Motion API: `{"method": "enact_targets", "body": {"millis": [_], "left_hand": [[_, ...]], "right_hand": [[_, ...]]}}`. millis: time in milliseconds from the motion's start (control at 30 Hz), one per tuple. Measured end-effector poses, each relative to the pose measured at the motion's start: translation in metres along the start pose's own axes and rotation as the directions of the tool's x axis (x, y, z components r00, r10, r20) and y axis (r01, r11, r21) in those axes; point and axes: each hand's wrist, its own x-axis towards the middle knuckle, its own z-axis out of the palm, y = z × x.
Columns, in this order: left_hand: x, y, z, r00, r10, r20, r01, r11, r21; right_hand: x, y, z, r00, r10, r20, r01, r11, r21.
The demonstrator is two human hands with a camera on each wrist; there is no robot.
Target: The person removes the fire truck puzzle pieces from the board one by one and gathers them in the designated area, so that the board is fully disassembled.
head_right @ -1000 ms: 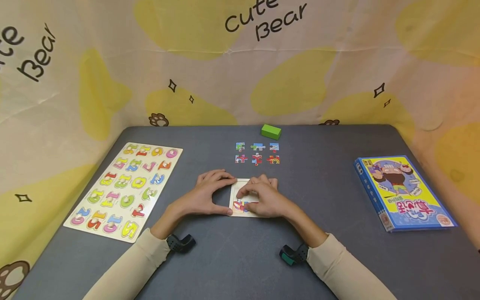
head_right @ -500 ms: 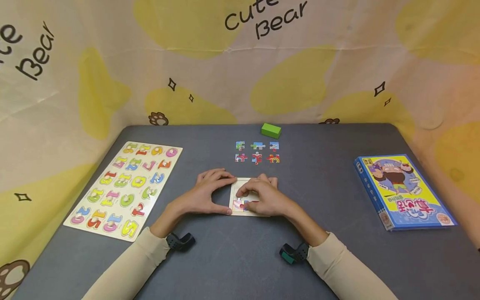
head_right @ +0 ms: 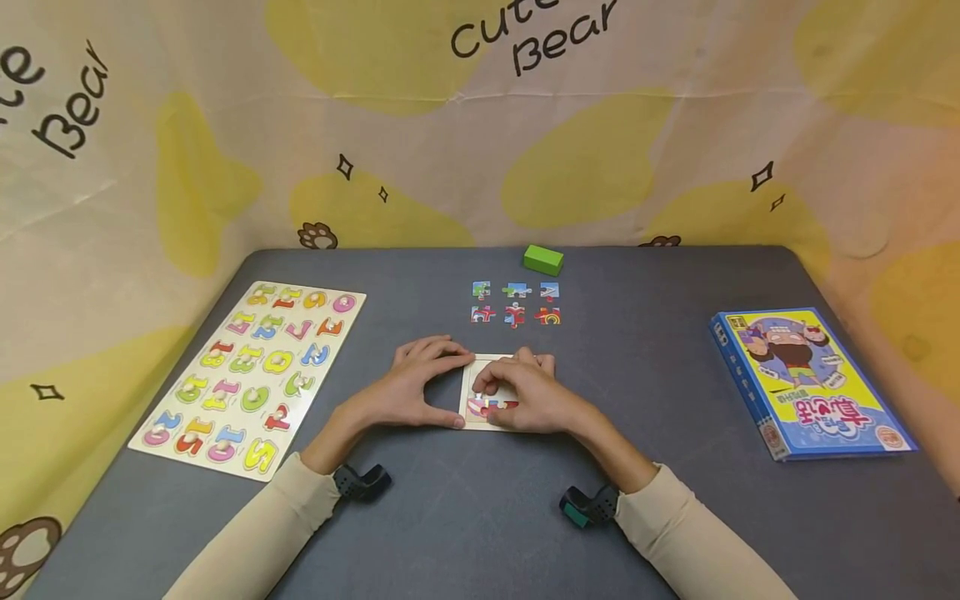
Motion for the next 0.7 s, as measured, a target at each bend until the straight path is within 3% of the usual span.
{"method": "enact_targets", "body": {"millis": [700], "left_hand": [[0.0002, -0.0006, 0.0009, 1.0, 0.0, -0.001, 0.0, 1.0, 0.001]], "right_hand": [[0.0019, -0.0017, 0.0025, 1.0, 0.005, 0.006, -0.005, 1.0, -0.027]]}}
